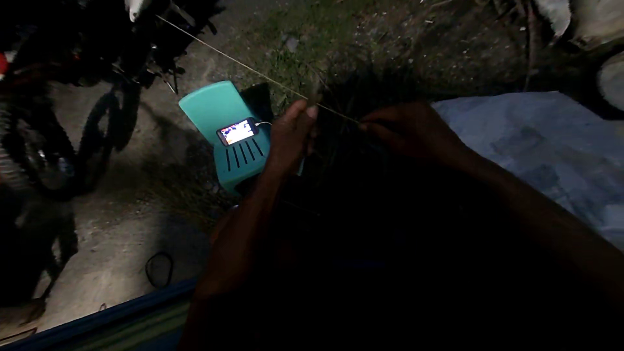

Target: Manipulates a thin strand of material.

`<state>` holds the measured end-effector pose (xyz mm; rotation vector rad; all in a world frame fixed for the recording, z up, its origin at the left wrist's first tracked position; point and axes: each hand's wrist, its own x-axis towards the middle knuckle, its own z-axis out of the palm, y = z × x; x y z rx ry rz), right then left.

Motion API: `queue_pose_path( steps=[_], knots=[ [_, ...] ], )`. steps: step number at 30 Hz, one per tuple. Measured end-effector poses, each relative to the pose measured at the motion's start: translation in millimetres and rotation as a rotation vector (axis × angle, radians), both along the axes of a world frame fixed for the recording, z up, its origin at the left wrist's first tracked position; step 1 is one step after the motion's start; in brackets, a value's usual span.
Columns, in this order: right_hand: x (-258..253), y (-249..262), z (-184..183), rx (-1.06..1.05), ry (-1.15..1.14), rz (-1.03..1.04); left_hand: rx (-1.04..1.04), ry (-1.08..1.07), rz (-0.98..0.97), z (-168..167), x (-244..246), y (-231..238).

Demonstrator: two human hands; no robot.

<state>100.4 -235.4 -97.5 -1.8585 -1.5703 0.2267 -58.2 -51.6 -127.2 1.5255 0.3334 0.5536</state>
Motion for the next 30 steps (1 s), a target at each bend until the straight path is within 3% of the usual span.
queue_pose_path(
  steps=[16, 30],
  knots=[
    [-1, -5, 12, -0.077, 0.039, -0.010, -0.106, -0.095, -0.012, 6, -5, 14],
    [-2, -12, 4, 0.139, -0.117, 0.003, -0.104, -0.061, -0.049, 8, -6, -1]
  ],
)
